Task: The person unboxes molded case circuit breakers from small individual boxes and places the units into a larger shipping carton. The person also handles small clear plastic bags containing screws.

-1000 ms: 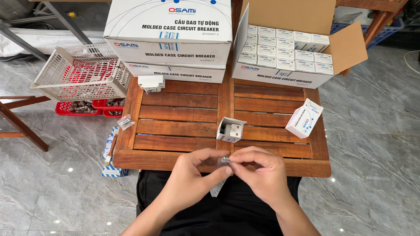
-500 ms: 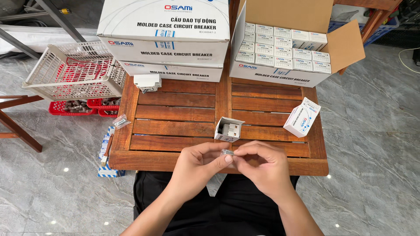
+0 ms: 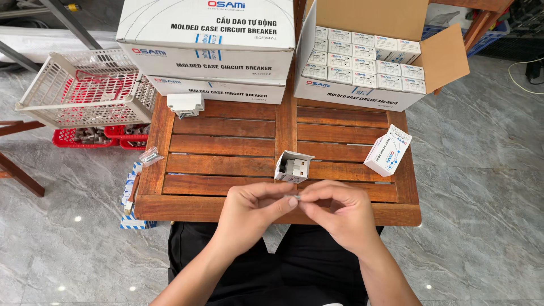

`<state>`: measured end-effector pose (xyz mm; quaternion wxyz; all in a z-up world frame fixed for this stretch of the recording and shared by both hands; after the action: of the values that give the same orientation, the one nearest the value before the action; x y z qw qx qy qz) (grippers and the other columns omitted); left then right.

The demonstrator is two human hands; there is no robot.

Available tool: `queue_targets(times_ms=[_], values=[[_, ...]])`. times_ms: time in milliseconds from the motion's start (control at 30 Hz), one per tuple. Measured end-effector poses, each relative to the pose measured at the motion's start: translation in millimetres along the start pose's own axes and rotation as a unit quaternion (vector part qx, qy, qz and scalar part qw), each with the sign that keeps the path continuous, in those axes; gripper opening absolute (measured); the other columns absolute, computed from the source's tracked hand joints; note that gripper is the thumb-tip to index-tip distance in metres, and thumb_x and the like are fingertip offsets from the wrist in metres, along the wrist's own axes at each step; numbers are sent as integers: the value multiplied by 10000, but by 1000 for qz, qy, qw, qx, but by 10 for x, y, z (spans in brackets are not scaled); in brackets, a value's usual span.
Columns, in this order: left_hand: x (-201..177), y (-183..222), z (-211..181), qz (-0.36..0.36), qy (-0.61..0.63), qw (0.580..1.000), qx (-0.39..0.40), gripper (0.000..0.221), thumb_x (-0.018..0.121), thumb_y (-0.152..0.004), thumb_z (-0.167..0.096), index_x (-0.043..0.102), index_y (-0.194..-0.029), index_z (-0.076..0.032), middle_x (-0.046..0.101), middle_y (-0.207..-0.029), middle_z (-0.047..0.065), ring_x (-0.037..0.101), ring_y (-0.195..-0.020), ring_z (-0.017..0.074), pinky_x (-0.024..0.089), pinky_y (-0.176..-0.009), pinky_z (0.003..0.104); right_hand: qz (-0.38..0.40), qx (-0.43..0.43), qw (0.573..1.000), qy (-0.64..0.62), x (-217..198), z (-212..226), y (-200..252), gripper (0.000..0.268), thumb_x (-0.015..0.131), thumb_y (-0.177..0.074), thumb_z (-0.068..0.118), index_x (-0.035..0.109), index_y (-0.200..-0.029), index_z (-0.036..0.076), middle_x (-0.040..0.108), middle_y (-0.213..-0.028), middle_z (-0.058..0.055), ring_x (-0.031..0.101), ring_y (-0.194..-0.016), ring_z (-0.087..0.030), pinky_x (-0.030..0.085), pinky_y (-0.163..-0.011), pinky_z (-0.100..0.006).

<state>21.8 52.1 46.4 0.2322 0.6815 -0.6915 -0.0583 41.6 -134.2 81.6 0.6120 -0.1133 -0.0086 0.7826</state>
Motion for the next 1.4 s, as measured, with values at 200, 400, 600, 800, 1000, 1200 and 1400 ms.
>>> queue_targets(times_ms=[200,400,600,800,1000,1200,1400], values=[[-62,-24,-254,-44,-56,988,134,401,990,-799,-91,896,-1180,-6,905,-991,165,865,-890,176,734,-790,362,-22,5,999,34,-105,130,-225,197,878,-826,-125,913,-990,-22,907,-922,-174,823,-820,-167,709,-703,-320],[-228,-248,-578,-109,-249,918,289,279,863,-914,-107,856,-1185,-39,839,-1019,177,861,-1015,374,724,-827,420,-47,-137,893,427,150,402,-472,185,846,-923,77,851,-917,262,819,-808,91,738,-767,-160,611,-653,-300],[-140,-385,-352,-69,-266,940,203,209,841,-917,-110,873,-1124,-118,835,-958,86,860,-987,261,735,-838,353,-1,-29,842,538,329,321,-657,91,803,-964,217,757,-958,295,759,-715,65,761,-809,-202,650,-665,-395],[-70,-299,-419,-56,-315,909,266,314,878,-847,-123,805,-1152,-106,789,-1071,107,851,-1037,316,739,-860,444,-26,3,908,418,230,141,-613,182,844,-925,166,840,-958,344,855,-870,70,817,-825,-227,666,-678,-366],[177,-179,-570,-21,-432,830,353,176,779,-980,-114,781,-1154,-91,716,-1214,102,818,-1067,400,712,-870,494,-106,53,979,167,-211,-203,-465,647,907,-896,96,610,-1466,23,792,-1249,-217,755,-951,-283,656,-813,-434],[90,-209,-495,-42,-406,858,312,378,834,-952,-197,629,-1261,-123,645,-1271,97,817,-1138,391,715,-865,510,-14,-81,980,184,-24,58,-500,440,920,-891,80,848,-1322,134,840,-1355,-82,827,-1178,-306,704,-917,-417],[154,-269,-449,20,-459,812,360,316,698,-1049,-144,719,-1354,-225,684,-1393,50,801,-1190,378,702,-945,513,-1,-116,978,171,-81,-147,-467,345,829,-936,31,921,-1223,199,900,-1253,-72,856,-1125,-305,678,-959,-450]])
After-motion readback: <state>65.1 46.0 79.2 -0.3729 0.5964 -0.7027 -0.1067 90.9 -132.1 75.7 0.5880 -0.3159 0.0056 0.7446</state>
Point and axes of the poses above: each hand's wrist, its own y-axis away from the middle knuckle, its own x-axis out of the palm, z = x × y, the point moved 9 cm from there along -y, towards the middle knuckle
